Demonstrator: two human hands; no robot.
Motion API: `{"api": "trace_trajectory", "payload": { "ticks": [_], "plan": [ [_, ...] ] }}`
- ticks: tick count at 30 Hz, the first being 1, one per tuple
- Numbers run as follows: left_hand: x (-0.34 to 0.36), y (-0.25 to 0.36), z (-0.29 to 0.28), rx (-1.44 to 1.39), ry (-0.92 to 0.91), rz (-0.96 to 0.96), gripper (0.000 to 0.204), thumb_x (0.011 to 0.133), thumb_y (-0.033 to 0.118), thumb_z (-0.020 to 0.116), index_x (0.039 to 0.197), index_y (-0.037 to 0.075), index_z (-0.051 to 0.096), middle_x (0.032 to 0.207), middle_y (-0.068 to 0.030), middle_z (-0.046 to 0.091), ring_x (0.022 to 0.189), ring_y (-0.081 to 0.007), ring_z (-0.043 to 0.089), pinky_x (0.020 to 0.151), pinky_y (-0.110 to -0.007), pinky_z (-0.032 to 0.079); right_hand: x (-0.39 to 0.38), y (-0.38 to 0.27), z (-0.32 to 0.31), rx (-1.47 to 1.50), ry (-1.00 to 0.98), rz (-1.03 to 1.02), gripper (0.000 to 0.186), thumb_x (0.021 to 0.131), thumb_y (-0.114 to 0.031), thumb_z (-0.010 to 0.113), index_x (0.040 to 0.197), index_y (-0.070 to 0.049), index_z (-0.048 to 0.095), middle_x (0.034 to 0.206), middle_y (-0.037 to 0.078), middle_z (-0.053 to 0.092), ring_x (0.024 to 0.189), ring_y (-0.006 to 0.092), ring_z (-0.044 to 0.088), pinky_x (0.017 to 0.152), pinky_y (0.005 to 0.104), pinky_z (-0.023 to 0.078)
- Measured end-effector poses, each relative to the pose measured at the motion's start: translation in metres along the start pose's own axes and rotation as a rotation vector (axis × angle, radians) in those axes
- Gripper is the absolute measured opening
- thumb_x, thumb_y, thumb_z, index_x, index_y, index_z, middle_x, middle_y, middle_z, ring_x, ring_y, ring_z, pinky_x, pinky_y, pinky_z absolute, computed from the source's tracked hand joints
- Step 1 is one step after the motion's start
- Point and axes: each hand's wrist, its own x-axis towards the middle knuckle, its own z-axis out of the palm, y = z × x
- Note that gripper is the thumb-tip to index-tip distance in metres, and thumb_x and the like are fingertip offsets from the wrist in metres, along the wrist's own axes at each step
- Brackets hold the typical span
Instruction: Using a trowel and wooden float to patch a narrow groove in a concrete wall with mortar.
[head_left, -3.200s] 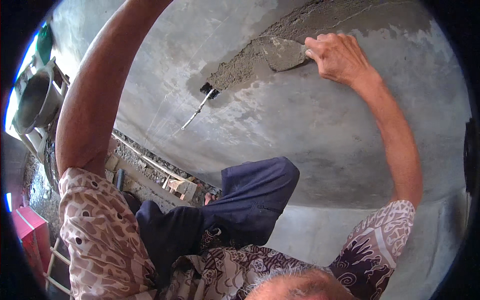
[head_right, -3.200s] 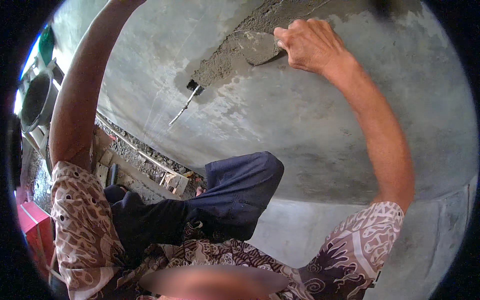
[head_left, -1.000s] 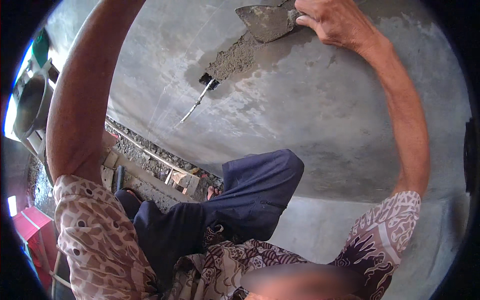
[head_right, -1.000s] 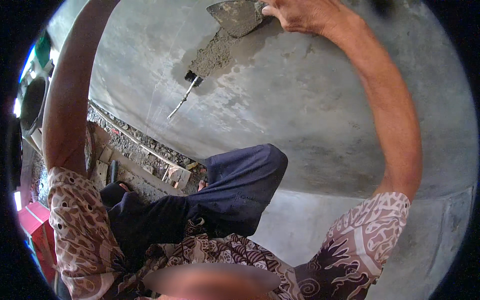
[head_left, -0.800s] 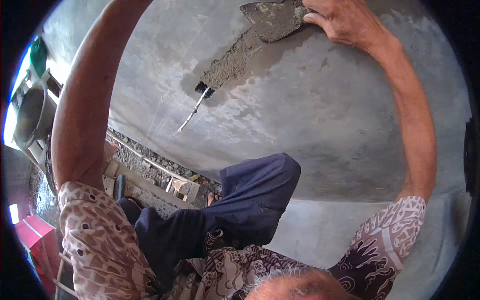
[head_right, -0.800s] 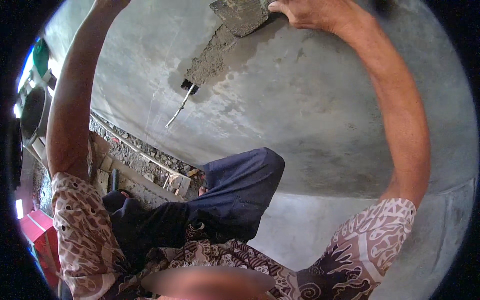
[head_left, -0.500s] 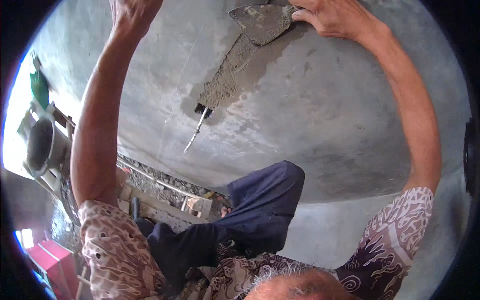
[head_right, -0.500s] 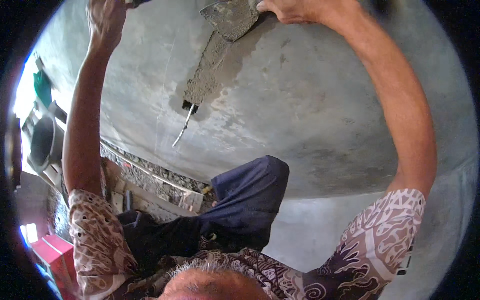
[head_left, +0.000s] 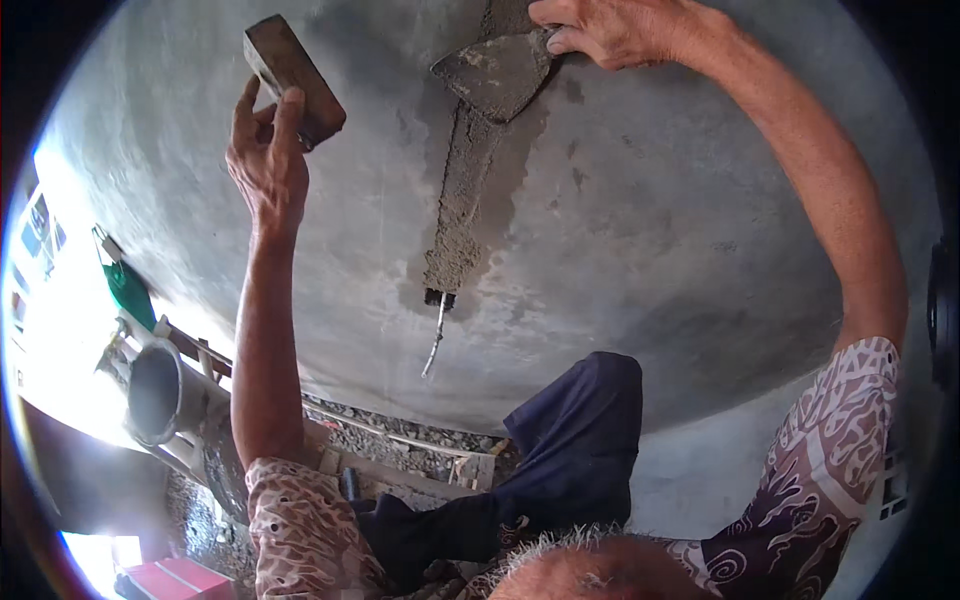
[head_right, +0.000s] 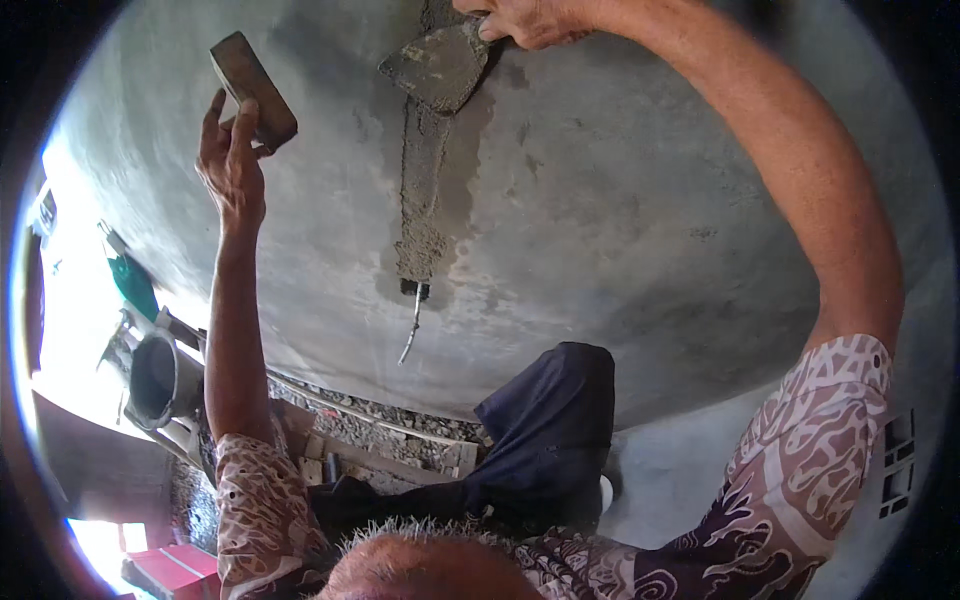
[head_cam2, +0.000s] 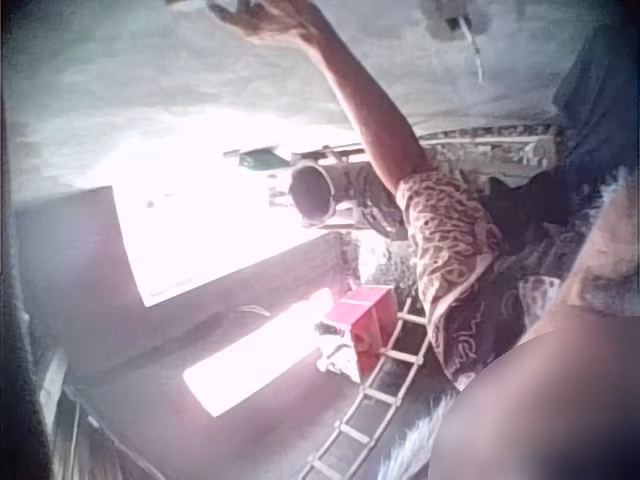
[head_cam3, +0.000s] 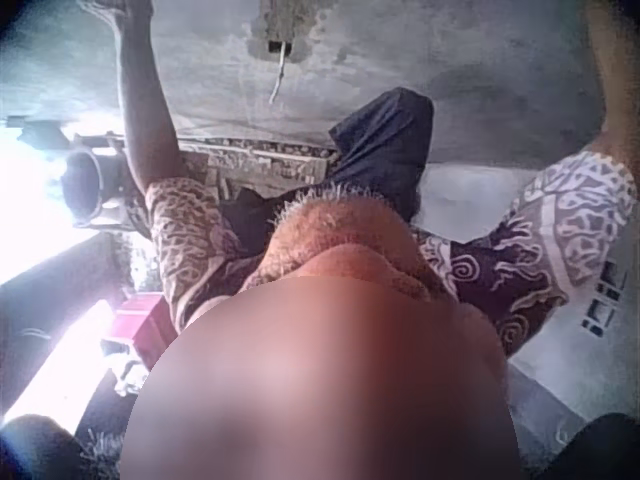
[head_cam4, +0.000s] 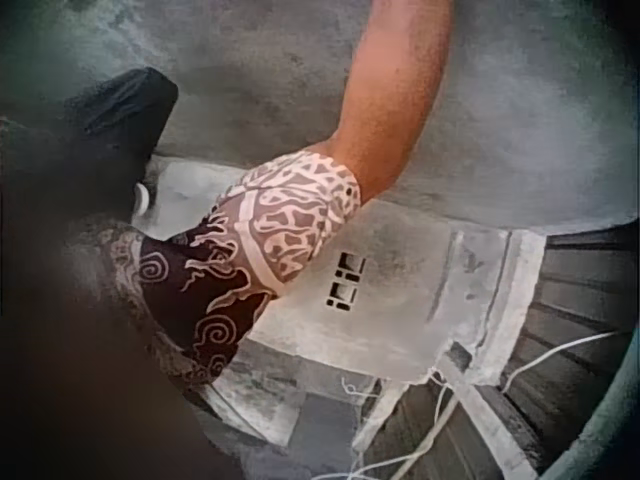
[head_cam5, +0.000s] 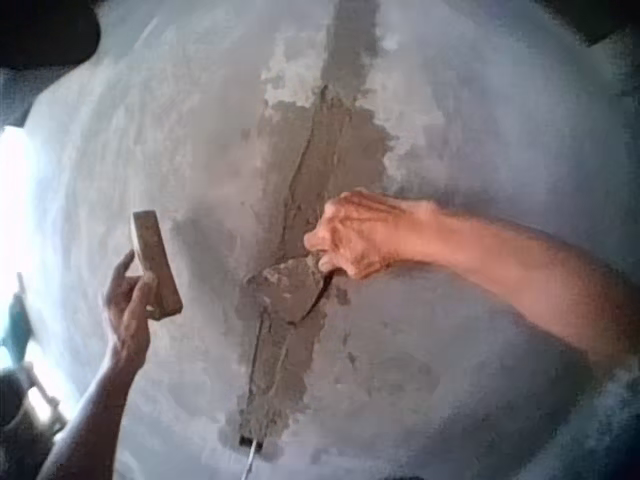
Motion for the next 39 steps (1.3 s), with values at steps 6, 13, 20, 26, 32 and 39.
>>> {"api": "trace_trajectory", "payload": {
  "ticks": [6,13,20,26,32,39],
  "plan": [
    [-0.005,0.002,0.006,-0.011,0.011,0.016,0.08,0.086,0.047,0.072,0.14,-0.007,0.048,0.1,-0.0188,0.071,0.089,-0.0224,0.068,0.075,-0.033,0.054,-0.031,0.055,-0.012,-0.092,0.069,-0.184,0.026,0.088,-0.016,0.067,0.071,0.001,0.058,0.061,0.006,0.057,0.052,0.0156,0.051,0.05,0.0364,0.046],
    [-0.028,0.019,0.011,0.114,-0.156,0.234,0.073,0.089,0.03,0.074,0.143,-0.006,0.042,0.108,-0.0187,0.066,0.091,-0.0223,0.066,0.072,-0.032,0.056,-0.148,0.08,0.005,0.331,0.57,0.436,0.02,0.098,-0.021,0.062,0.104,-0.003,0.065,0.073,-0.002,0.059,0.061,0.0093,0.049,0.057,0.0295,0.043],
    [-0.097,-0.007,0.066,0.276,-0.263,0.502,0.075,0.086,0.024,0.073,0.145,-0.006,0.039,0.104,-0.0171,0.06,0.084,-0.0269,0.059,0.068,-0.037,0.052,-0.249,-0.009,0.136,0.453,0.956,0.726,0.022,0.098,-0.009,0.062,0.114,0.006,0.065,0.104,0.01,0.072,0.096,0.0142,0.068,0.082,0.0273,0.056],
    [-0.131,-0.002,0.097,0.486,-0.102,0.554,0.067,0.089,0.022,0.071,0.144,-0.004,0.043,0.113,-0.018,0.059,0.09,-0.0263,0.063,0.071,-0.034,0.055,-0.265,-0.025,0.206,0.522,1.062,0.812,0.019,0.098,-0.003,0.06,0.113,0.008,0.063,0.104,0.015,0.072,0.095,0.0163,0.069,0.081,0.0262,0.059],
    [-0.149,0.013,0.118,0.487,-0.065,0.533,0.065,0.089,0.016,0.072,0.143,-0.006,0.043,0.105,-0.0151,0.061,0.083,-0.0221,0.061,0.064,-0.031,0.053,-0.274,-0.02,0.217,0.466,1.145,0.718,0.019,0.094,0.002,0.064,0.111,0.012,0.063,0.103,0.017,0.071,0.093,0.0197,0.07,0.081,0.0266,0.061],
    [-0.149,0.019,0.138,0.527,0.134,0.441,0.062,0.09,0.02,0.071,0.143,-0.002,0.046,0.098,-0.0139,0.061,0.079,-0.0213,0.062,0.061,-0.032,0.052,-0.265,-0.024,0.211,0.344,1.104,0.647,0.02,0.092,0.005,0.065,0.109,0.014,0.063,0.104,0.018,0.07,0.093,0.0205,0.07,0.08,0.0269,0.061]
  ]
}}
